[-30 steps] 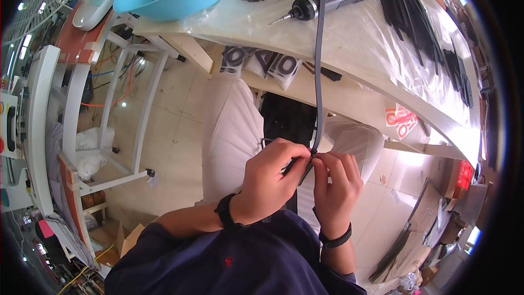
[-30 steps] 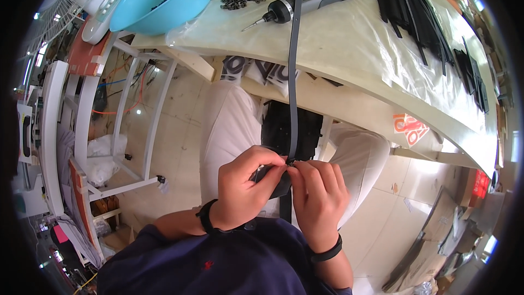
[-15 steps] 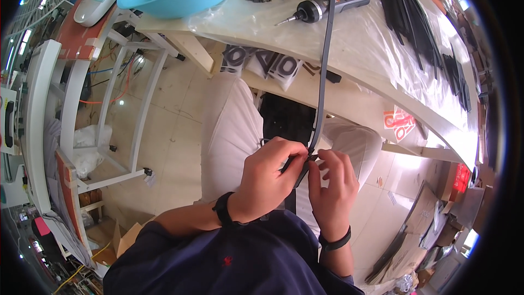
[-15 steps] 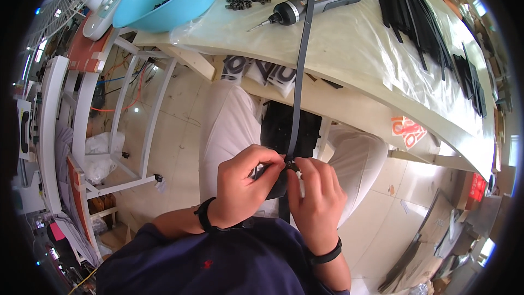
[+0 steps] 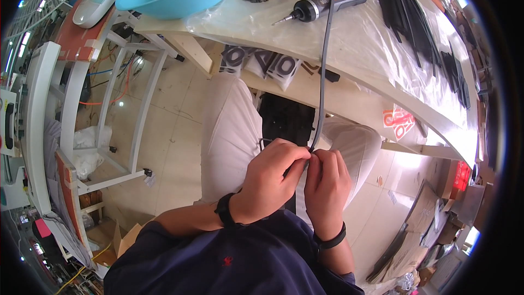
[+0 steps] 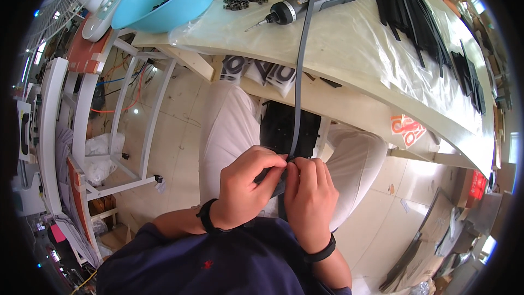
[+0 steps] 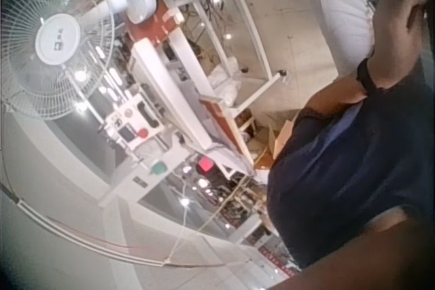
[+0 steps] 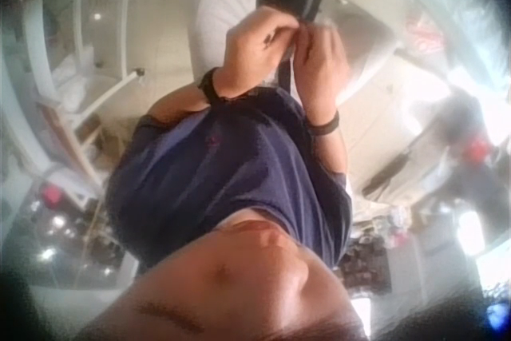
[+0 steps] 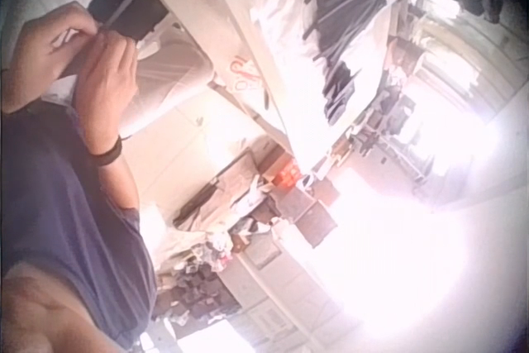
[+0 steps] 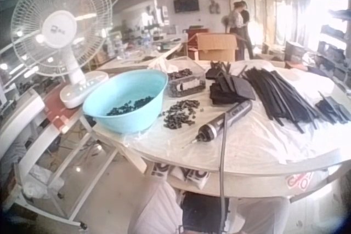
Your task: Manually assembling plastic buckles and black straps at a workshop table.
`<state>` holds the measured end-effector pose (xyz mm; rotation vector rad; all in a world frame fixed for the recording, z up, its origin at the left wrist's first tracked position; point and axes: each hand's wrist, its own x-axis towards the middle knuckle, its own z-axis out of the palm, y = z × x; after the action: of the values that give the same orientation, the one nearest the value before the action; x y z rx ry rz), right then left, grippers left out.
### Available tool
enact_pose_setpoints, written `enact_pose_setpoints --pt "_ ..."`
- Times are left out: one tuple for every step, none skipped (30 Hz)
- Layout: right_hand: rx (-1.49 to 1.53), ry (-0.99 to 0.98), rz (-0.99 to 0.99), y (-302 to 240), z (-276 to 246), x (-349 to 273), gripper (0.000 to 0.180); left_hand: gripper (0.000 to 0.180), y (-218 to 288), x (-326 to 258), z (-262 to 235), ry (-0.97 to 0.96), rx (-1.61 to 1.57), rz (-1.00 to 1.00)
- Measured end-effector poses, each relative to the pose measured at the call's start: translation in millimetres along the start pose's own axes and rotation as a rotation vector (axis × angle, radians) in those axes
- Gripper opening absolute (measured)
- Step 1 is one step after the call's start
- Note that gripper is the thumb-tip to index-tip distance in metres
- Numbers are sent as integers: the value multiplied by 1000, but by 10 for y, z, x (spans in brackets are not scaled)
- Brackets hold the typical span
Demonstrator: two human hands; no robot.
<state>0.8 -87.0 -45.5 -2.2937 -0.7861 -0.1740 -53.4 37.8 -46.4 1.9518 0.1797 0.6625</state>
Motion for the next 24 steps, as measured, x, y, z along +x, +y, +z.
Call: enact_pose_setpoints --pt "61 -21 40 11 9 -4 11 18 -1 -5 7 -2 -1 0" --pt "62 -20 41 15 5 -6 11 18 -13 -11 14 6 4 -6" --pt "19 -48 27 18 -3 -9 11 18 -20 -14 17 14 10 -12" --pt "-24 -77 12 16 -11 -9 11 18 -21 -11 12 13 11 -12" --pt "-23 -77 12 -1 -24 -1 11 18 -21 -5 1 14 17 -56" --pt "-5 -59 19 -29 -45 11 13 18 -20 2 -9 13 23 -99" --pt "14 -41 26 -44 -54 19 14 18 -20 7 -16 12 22 -99" --pt "15 -42 25 -31 -57 25 14 17 -20 10 -22 9 19 -112" --pt "-49 -35 -71 -6 -64 34 16 17 -21 13 -27 5 15 -125" --pt "-112 -28 -167 9 -65 37 18 17 -25 15 -26 6 17 -125" --pt "-112 -30 -167 7 -63 32 18 17 -28 16 -21 8 4 -123" --pt "-133 -30 -170 6 -59 27 19 17 -29 15 -16 9 -8 -120" --pt "-154 -31 -174 4 -57 21 19 17 -28 14 -8 10 -8 -121" --pt "-152 -32 -175 -8 -52 19 19 17 -30 14 1 18 1 -111" --pt "-184 -48 -152 -30 -48 14 17 17 -32 12 2 25 10 -100" --pt "-217 -63 -130 -54 -43 10 16 17 -32 7 -3 26 13 -101" --pt "-216 -64 -132 -80 -42 12 16 17 -27 4 -7 27 27 -98" --pt "-230 -80 -94 -108 -40 13 12 17 -25 3 -11 27 41 -95" --pt "-244 -95 -56 -129 -34 16 8 17 -24 3 -12 28 42 -95" --pt "-242 -95 -56 -139 -16 15 8 17 -27 1 -10 34 35 -81" --pt "-203 -82 -23 -143 8 15 6 18 -31 0 -7 40 28 -66" --pt "-163 -68 11 -139 28 14 3 18 -38 1 -3 40 30 -66" --pt "-164 -68 12 -133 41 14 3 18 -42 3 1 47 29 -41" --pt "-82 -72 60 -127 53 14 4 19 -48 5 4 54 28 -17"
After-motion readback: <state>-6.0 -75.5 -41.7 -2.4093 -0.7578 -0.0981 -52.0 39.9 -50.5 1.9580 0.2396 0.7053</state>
